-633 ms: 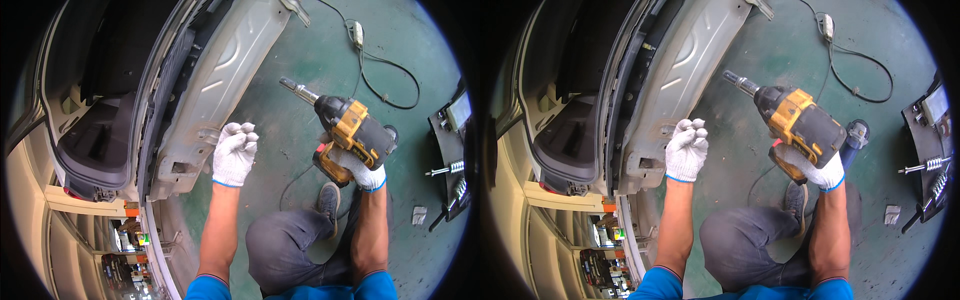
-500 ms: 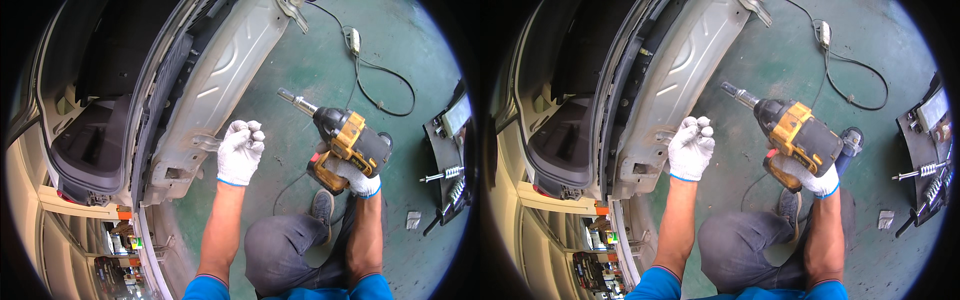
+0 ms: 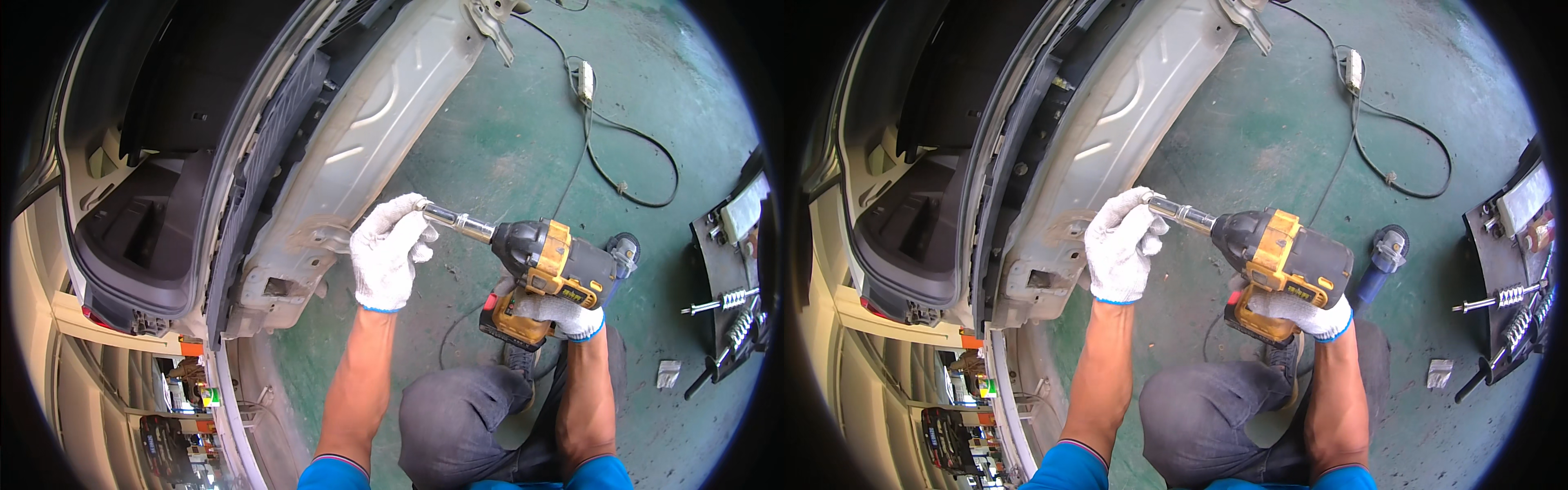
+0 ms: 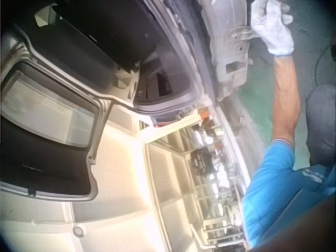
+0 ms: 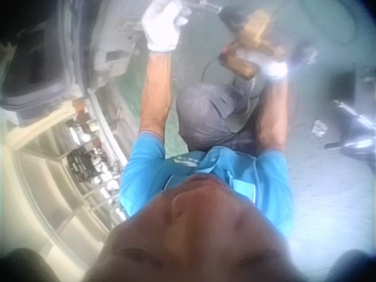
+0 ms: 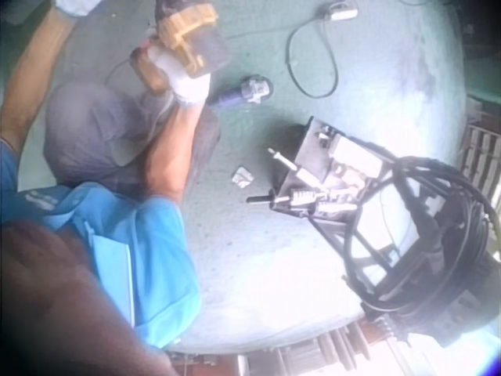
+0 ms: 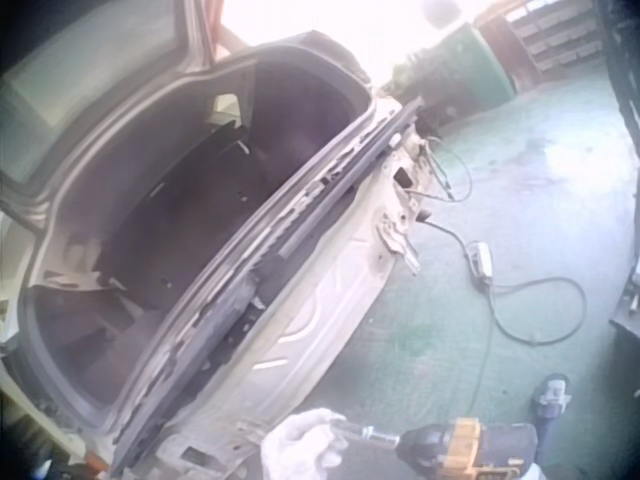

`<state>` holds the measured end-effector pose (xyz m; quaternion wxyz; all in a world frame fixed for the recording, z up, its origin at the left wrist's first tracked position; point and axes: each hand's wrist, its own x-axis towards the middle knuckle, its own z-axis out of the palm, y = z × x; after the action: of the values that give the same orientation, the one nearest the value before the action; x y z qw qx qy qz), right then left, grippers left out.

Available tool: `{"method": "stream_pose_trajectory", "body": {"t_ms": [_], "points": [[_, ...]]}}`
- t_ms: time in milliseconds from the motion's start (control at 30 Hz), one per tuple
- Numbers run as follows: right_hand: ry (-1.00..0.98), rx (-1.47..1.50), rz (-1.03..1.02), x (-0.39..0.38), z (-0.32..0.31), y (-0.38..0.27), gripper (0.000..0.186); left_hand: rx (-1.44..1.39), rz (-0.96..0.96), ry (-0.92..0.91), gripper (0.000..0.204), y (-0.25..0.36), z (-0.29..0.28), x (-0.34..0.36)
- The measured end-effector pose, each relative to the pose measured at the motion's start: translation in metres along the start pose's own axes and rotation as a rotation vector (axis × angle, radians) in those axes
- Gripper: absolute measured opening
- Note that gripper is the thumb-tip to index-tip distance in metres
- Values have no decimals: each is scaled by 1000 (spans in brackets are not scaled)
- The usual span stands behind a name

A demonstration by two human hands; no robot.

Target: The person carries a black plastic grille to the rear of a silver SUV and positions it against the bumper. They then retrieve a cordless impact wrench and use it to fasten screws into the rear bumper area.

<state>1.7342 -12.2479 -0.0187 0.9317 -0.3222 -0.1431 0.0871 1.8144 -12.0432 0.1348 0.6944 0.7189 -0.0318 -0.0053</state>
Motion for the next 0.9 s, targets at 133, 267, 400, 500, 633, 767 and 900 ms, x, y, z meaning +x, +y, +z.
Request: {"method": "stream_pose_trajectory", "body": {"t_ms": [133, 267, 400, 500, 633, 767, 900], "points": [[42, 4, -30, 1, 6, -1, 59, 261, 77, -89, 25, 8, -6, -8], [64, 131, 128, 1, 8, -7, 62, 420, 184, -97, 30, 10, -2, -16], [141, 184, 119, -1, 5, -11, 61, 521, 216, -71, 30, 11, 16, -24], [139, -489, -254, -1, -5, -10, 47, 488, 109, -61, 29, 17, 26, -23], [111, -1267, -570, 2, -19, -8, 43, 523, 85, -100, 29, 24, 28, -10], [232, -267, -201, 7, -21, -9, 58, 455, 153, -159, 27, 24, 30, 10], [74, 116, -57, 38, -24, -25, 64, 252, 396, -267, 26, 16, 39, 48]]}}
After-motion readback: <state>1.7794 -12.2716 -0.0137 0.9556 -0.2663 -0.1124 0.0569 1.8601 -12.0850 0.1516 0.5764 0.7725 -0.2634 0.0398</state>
